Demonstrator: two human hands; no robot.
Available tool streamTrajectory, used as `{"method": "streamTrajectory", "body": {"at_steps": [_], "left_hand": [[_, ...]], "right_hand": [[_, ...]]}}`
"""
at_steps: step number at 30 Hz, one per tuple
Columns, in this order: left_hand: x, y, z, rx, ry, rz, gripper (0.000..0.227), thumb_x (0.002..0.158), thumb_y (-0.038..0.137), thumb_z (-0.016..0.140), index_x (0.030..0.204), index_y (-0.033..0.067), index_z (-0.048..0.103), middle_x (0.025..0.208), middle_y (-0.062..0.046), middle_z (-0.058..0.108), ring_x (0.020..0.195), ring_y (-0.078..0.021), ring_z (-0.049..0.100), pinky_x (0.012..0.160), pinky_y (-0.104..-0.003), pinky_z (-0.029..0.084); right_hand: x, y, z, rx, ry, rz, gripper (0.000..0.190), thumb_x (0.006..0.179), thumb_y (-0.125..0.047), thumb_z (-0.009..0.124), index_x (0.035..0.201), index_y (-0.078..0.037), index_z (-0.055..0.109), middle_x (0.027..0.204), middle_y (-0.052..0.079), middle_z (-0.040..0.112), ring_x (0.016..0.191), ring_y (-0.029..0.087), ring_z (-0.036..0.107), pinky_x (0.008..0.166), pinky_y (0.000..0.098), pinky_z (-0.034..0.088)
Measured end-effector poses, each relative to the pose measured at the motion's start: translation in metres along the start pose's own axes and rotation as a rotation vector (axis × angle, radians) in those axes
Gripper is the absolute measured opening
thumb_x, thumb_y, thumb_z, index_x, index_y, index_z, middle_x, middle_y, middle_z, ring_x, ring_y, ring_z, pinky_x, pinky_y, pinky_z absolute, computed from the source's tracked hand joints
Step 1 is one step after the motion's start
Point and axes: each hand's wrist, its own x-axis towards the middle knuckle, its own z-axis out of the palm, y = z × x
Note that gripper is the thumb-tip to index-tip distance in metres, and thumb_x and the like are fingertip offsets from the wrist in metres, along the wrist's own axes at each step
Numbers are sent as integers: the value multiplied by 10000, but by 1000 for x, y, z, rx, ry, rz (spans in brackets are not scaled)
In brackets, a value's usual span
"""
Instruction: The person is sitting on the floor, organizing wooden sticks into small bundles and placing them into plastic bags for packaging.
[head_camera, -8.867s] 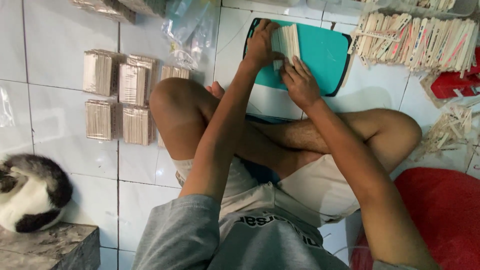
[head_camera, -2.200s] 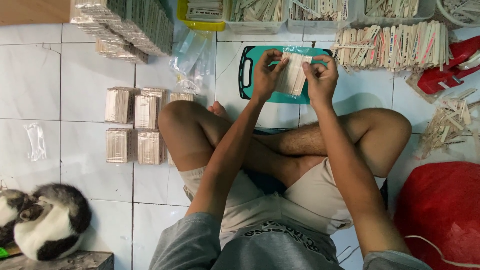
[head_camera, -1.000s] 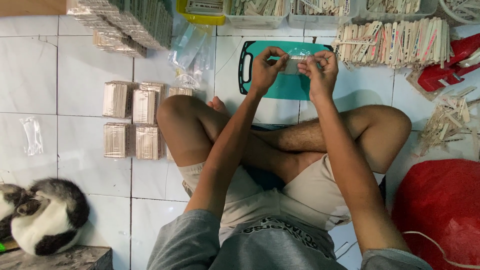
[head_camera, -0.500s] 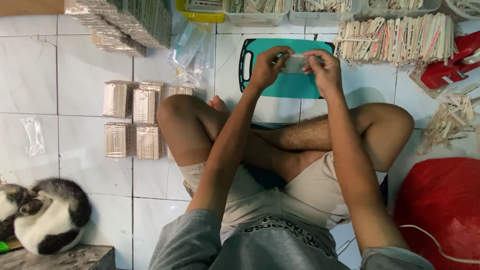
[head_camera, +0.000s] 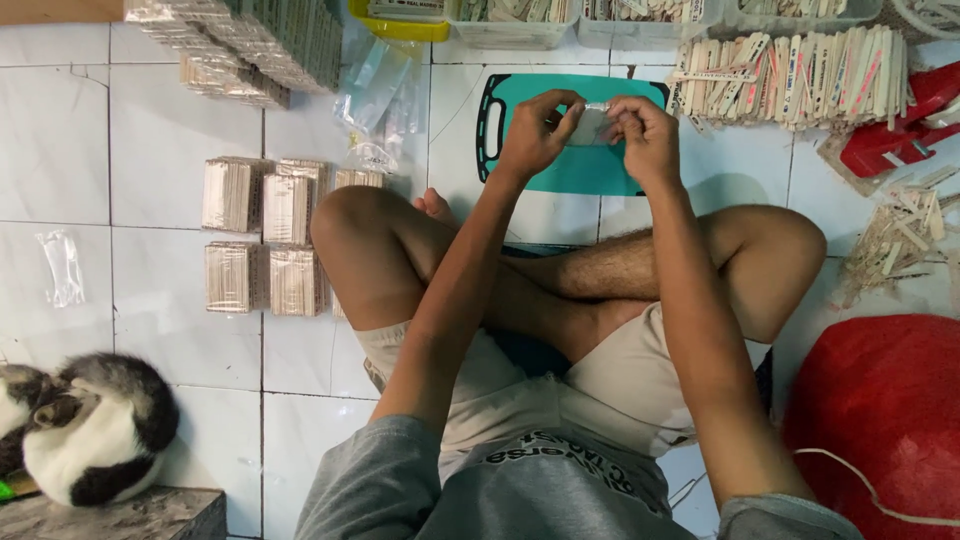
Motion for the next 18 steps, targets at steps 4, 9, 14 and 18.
{"method": "streamTrajectory", "body": {"at_steps": [4,9,14,18], "left_hand": [[0,1,7,-38,44,0,98,835,75,817,832,25,732,746,-4,723,513,-61,494,485,-210,455],[-1,-17,8,-101,35,-25,372,813,45,846,901,69,485,758,-28,656,574,-101,568,536,-236,533],[-8,-41,10,-50,-23,-44,189,832,59,840,981,18,731,896,-115,745,718,-248,646,661,-368,534],[-18,-85,15,37,-75,-88,222,879,97,818,1093,77,764,993,-136,775,654,-304,701,633,-424,559]], "right_hand": [[-2,-7,-1,-39,-13,42,151,1085,75,490,1066,-24,603,1210,80,651,832,185,673,738,282,537],[-4,-20,-1,-67,-64,-48,163,1036,128,479,1047,9,590,1230,120,638,865,235,711,724,299,556],[-4,7,-3,-59,-56,-116,97,1011,-29,597,1069,31,648,1190,185,678,858,238,709,727,367,583],[-10,-35,-40,-369,55,-198,130,1038,-102,714,960,1,725,823,227,703,700,388,731,560,464,575]]}}
